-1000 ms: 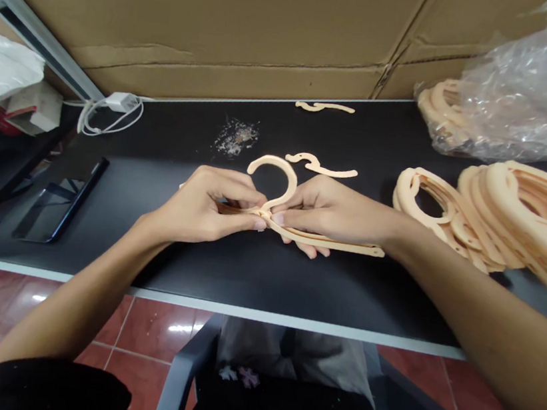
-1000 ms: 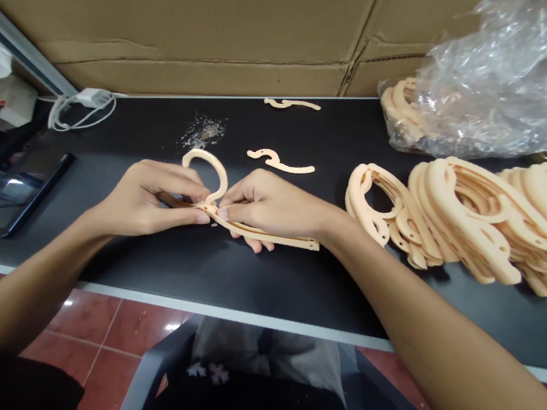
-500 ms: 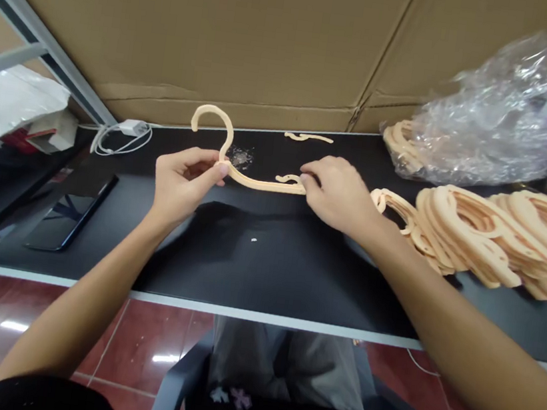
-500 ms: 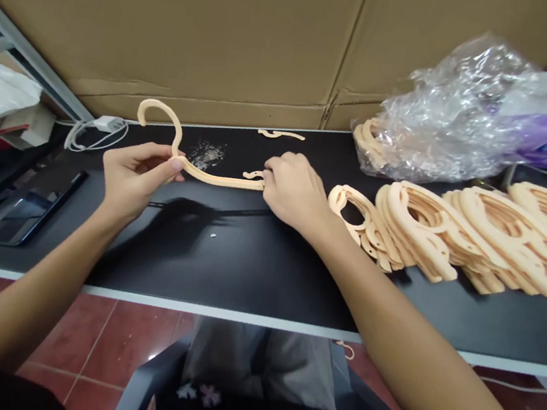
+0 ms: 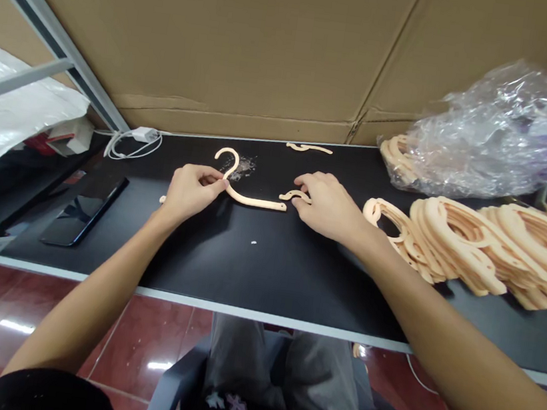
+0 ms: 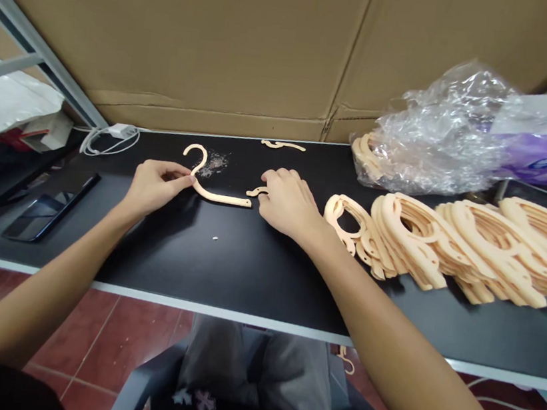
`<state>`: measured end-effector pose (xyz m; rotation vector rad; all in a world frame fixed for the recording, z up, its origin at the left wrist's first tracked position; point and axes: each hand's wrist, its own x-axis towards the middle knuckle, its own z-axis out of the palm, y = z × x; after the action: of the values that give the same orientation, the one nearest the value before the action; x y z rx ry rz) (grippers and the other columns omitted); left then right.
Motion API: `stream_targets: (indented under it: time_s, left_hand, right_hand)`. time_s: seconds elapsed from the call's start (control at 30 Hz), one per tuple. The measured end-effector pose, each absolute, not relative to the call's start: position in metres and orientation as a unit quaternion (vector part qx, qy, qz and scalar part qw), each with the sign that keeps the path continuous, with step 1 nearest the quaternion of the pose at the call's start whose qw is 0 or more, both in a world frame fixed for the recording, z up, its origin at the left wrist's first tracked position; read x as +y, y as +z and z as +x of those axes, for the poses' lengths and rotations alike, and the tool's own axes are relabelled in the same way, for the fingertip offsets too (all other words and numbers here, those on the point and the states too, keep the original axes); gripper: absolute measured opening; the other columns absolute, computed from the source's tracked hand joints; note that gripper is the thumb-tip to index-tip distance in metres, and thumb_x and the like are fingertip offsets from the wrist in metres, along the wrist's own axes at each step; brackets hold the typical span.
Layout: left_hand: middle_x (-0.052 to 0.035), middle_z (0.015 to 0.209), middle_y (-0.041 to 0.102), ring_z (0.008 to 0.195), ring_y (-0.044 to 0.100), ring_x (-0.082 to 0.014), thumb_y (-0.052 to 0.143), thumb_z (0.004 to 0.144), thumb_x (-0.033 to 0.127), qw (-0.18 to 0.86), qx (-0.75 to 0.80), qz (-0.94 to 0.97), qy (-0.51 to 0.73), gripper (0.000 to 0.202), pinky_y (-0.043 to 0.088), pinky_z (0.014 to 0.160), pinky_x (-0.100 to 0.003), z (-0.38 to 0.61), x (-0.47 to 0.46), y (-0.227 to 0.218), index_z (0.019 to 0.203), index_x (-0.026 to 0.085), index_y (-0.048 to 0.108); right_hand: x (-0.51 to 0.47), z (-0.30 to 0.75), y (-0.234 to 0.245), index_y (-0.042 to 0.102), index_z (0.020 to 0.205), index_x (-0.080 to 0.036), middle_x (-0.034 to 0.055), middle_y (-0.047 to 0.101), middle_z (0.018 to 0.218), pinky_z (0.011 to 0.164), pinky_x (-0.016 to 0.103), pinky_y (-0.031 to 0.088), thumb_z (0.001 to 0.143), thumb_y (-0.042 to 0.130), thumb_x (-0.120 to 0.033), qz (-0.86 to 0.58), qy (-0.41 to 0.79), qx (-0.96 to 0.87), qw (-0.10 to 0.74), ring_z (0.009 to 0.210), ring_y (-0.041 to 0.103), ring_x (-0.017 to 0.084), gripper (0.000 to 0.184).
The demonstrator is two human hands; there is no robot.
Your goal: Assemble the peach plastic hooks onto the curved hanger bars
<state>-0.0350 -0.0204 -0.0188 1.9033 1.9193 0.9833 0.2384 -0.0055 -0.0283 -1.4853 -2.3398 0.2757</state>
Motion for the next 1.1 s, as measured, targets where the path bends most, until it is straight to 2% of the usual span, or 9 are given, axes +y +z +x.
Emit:
stream_targets:
  time_s: [0.07,0.23,0.33,0.43,0.6,0.73,0.87,0.97,1.1]
  left_hand:
    - [-0.0062,0.074,0.076,0.071,0.065,-0.0232,0.074,0.076,0.036,0.088,0.672,0.666,0.311,0.017,0.047,0.07,-0.033,-0.04,-0.018,-0.022,0.08,0.021,0.081]
    - [-0.0124,0.1,0.078,0.096,0.067,-0.03,0.07,0.082,0.036,-0.035,0.609,0.726,0.319,0.023,0.049,0.092,-0.044,-0.039,-0.02,-0.026,0.095,0.018,0.08]
    - [-0.0128,0.113,0.075,0.108,0.066,-0.0285,0.061,0.093,0.037,-0.027,0.53,0.788,0.312,0.031,0.049,0.1,-0.044,-0.02,-0.028,-0.025,0.109,0.016,0.077]
    - [-0.0137,0.122,0.072,0.117,0.064,-0.0291,0.055,0.098,0.037,0.009,0.457,0.859,0.232,0.035,0.047,0.104,-0.045,0.004,-0.029,-0.022,0.12,0.015,0.073]
    - [-0.0079,0.101,0.077,0.098,0.069,-0.0248,0.057,0.094,0.023,0.079,0.426,0.884,0.174,0.019,0.051,0.093,-0.04,0.024,-0.015,-0.02,0.094,0.017,0.075]
    - [-0.0055,0.096,0.078,0.09,0.072,-0.0221,0.063,0.088,0.021,0.107,0.472,0.843,0.236,0.012,0.054,0.084,-0.035,0.021,-0.015,-0.022,0.09,0.018,0.075]
    - [-0.0032,0.086,0.077,0.078,0.071,-0.0187,0.068,0.086,0.026,0.114,0.488,0.818,0.283,0.01,0.052,0.075,-0.03,0.016,-0.024,-0.023,0.086,0.018,0.074]
    - [-0.0027,0.085,0.076,0.077,0.069,-0.0175,0.067,0.086,0.025,0.126,0.483,0.818,0.287,0.009,0.051,0.072,-0.028,0.015,-0.028,-0.026,0.086,0.017,0.072]
    - [-0.0021,0.084,0.075,0.075,0.068,-0.0162,0.066,0.088,0.024,0.149,0.462,0.825,0.288,0.009,0.05,0.07,-0.027,0.016,-0.029,-0.03,0.088,0.017,0.071]
  right_hand:
    - [-0.005,0.239,-0.029,0.069,0.13,-0.013,0.0164,0.068,0.118,0.1,0.045,0.047,0.097,0.055,-0.03,-0.521,0.101,-0.829,0.178,0.116,0.058,0.032,0.04]
    - [-0.007,0.237,-0.025,0.076,0.112,-0.016,0.0141,0.068,0.115,0.097,0.04,0.046,0.102,0.051,-0.032,-0.503,0.104,-0.844,0.154,0.112,0.059,0.028,0.031]
    - [-0.011,0.233,-0.021,0.075,0.111,-0.014,0.0148,0.068,0.116,0.091,0.039,0.047,0.105,0.044,-0.03,-0.501,0.055,-0.856,0.118,0.111,0.059,0.029,0.035]
    - [-0.014,0.232,-0.018,0.073,0.112,-0.012,0.016,0.068,0.117,0.087,0.038,0.045,0.108,0.036,-0.026,-0.473,-0.003,-0.877,0.09,0.113,0.06,0.028,0.04]
    - [-0.016,0.233,-0.012,0.067,0.112,-0.013,0.0165,0.07,0.114,0.075,0.034,0.039,0.109,0.029,-0.028,-0.474,-0.022,-0.873,0.113,0.106,0.063,0.027,0.04]
    - [-0.015,0.235,-0.009,0.061,0.118,-0.017,0.0116,0.073,0.101,0.067,0.031,0.032,0.109,0.028,-0.032,-0.519,0.075,-0.834,0.168,0.08,0.064,0.022,0.037]
    - [-0.011,0.238,-0.009,0.067,0.104,-0.019,0.0048,0.071,0.085,0.066,0.029,0.031,0.104,0.04,-0.035,-0.498,0.194,-0.809,0.246,0.072,0.057,0.017,0.032]
    - [-0.01,0.24,-0.009,0.07,0.093,-0.02,0.0007,0.065,0.072,0.065,0.028,0.03,0.099,0.049,-0.043,-0.464,0.268,-0.814,0.224,0.066,0.051,0.014,0.032]
    - [-0.01,0.243,-0.01,0.072,0.091,-0.02,0.0004,0.065,0.074,0.066,0.027,0.03,0.097,0.05,-0.039,-0.443,0.288,-0.836,0.148,0.068,0.051,0.014,0.029]
